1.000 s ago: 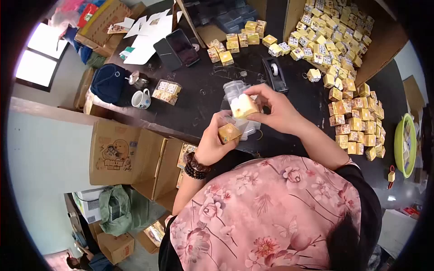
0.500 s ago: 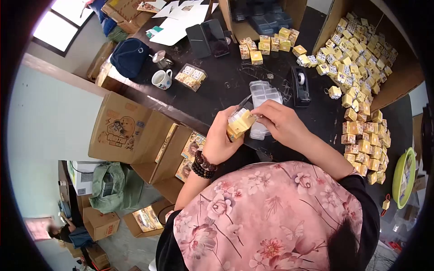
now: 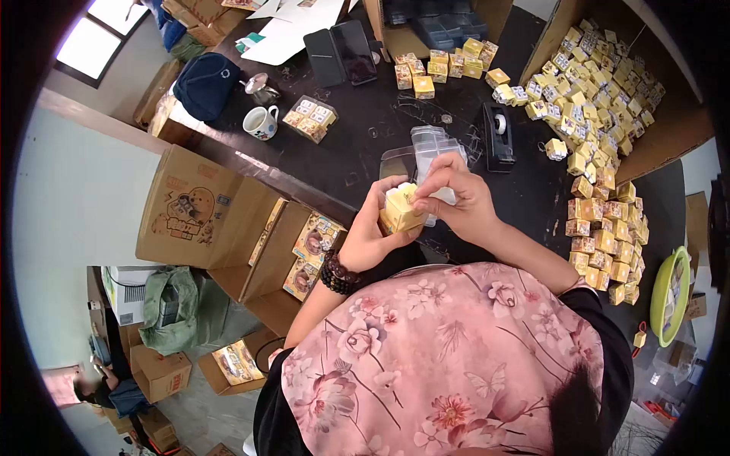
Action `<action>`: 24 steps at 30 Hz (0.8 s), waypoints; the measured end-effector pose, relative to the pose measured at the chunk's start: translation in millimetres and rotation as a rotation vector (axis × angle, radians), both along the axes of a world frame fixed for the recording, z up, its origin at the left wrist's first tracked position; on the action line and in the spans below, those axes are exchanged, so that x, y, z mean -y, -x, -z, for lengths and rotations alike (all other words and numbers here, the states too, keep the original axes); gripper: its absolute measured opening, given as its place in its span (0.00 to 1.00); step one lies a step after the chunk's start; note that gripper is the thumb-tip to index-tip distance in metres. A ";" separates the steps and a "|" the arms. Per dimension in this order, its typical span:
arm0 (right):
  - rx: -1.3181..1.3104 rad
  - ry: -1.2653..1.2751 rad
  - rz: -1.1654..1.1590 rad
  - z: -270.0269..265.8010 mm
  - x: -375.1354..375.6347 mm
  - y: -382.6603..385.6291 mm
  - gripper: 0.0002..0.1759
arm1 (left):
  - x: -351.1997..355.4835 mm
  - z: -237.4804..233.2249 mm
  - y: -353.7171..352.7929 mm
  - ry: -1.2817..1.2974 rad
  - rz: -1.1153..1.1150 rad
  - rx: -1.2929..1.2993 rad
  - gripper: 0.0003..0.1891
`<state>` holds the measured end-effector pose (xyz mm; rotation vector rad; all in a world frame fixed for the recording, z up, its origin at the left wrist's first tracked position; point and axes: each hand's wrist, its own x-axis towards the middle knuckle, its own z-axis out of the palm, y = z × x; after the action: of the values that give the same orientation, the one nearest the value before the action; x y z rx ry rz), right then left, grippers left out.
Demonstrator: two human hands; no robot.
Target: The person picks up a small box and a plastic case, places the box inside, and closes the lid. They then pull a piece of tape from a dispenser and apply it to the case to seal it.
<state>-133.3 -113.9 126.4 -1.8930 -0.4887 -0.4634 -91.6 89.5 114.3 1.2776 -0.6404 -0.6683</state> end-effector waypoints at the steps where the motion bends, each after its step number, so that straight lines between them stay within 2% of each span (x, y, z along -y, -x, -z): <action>1: -0.001 0.001 0.006 -1.7 -1.5 2.7 0.12 | 0.8 0.5 1.3 0.004 0.017 -0.056 0.41; 2: 0.012 -0.117 0.064 -4.4 -4.4 5.6 0.12 | 4.2 0.8 3.5 0.006 0.026 -0.057 0.41; 3: 0.027 -0.236 0.114 -5.6 -6.1 6.6 0.13 | 7.6 0.9 7.7 0.113 -0.009 -0.109 0.37; 4: 0.027 -0.235 0.113 -1.8 -5.2 4.9 0.13 | 11.1 0.8 10.3 0.220 -0.046 -0.162 0.33; 5: -0.116 -0.416 -0.027 5.9 -4.8 3.0 0.13 | 13.8 -0.4 11.1 0.220 -0.047 -0.165 0.33; 6: -0.261 -0.598 -0.168 10.6 -5.4 3.1 0.14 | 15.7 -2.3 12.1 0.289 -0.026 -0.349 0.30; 7: -0.342 -0.553 -0.228 11.7 -0.4 4.9 0.13 | 17.6 -3.5 12.4 0.359 -0.006 -0.527 0.29; 8: -0.284 -0.417 -0.198 14.2 1.9 5.0 0.12 | 18.8 1.0 10.6 0.243 -0.030 -0.518 0.29; 10: -0.177 -0.217 -0.180 20.9 3.6 0.3 0.10 | 14.4 10.9 3.4 0.205 0.020 -0.607 0.26; 11: -0.159 -0.217 -0.192 20.0 3.6 -7.0 0.10 | 14.8 9.5 6.0 0.130 -0.054 -0.688 0.27; 13: -0.206 -0.263 -0.236 23.7 2.0 -2.1 0.08 | 15.4 17.4 5.5 0.177 -0.023 -0.722 0.26; 14: -0.364 -0.425 -0.243 22.1 -0.6 2.1 0.05 | 17.1 20.8 5.1 0.228 0.023 -0.753 0.26; 15: -0.372 -0.429 -0.236 21.9 -2.7 4.1 0.05 | 13.4 18.6 5.5 0.220 0.062 -0.737 0.27; 17: -0.299 -0.604 -0.179 21.4 -5.4 4.3 0.07 | 10.8 9.1 8.2 0.322 0.112 -0.643 0.26; 18: -0.277 -0.606 -0.198 19.0 -4.6 3.5 0.08 | 9.5 11.0 6.0 0.217 0.085 -0.519 0.27; 19: -0.286 -0.608 -0.191 15.8 -2.3 3.5 0.08 | 10.2 12.0 4.6 0.216 0.088 -0.530 0.27; 21: -0.345 -0.316 -0.176 6.3 1.7 6.6 0.08 | 12.8 11.9 5.5 0.178 0.125 -0.450 0.25; 23: -0.396 -0.282 -0.112 0.0 0.0 6.1 0.08 | 17.4 9.8 8.8 0.175 0.063 -0.469 0.24; 24: -0.401 -0.295 -0.140 4.7 2.9 3.8 0.08 | 18.7 11.2 7.0 0.125 0.053 -0.378 0.24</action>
<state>-137.1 -116.8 121.7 -1.5997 -0.2653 -0.0523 -98.6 70.8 103.1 0.9871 -0.3979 -0.8734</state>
